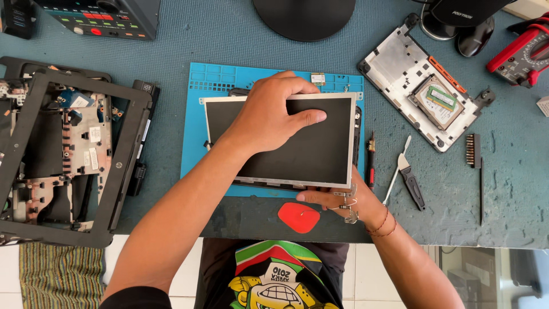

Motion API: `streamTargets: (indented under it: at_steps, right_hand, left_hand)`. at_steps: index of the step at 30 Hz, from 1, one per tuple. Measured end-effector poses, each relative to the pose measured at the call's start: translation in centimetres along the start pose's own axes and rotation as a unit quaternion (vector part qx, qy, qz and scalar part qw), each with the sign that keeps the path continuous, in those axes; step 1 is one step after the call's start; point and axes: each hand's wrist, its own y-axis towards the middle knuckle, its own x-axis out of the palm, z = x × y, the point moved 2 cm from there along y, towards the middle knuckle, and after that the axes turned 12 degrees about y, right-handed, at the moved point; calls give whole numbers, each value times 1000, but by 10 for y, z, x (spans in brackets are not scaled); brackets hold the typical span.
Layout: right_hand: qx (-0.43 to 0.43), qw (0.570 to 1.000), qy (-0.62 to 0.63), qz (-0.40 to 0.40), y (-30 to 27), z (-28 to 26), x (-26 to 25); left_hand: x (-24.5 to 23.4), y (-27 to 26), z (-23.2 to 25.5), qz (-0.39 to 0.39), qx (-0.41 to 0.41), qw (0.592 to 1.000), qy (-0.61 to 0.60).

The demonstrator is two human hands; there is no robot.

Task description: The person uses a screwdriver to remove screws from the back of a laptop screen assembly. They then detach the screen panel from its frame and set it aside on the workbench.

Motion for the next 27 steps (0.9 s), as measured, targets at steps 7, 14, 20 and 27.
streamTargets:
  at_steps: [7, 14, 20, 27]
  right_hand:
    - [53, 995, -76, -46, 12, -31, 15]
    - [85, 994, -60, -46, 17, -32, 19]
    - [116, 992, -48, -36, 17, -31, 18]
    - [151, 988, -35, -25, 18, -32, 19]
  left_hand:
    - [-3, -2, 6, 19, -2, 1000, -2]
    - [-6, -2, 2, 26, -16, 999, -8]
    - [-5, -2, 2, 26, -6, 1000, -9]
    - [-8, -3, 2, 34, 6, 999, -14]
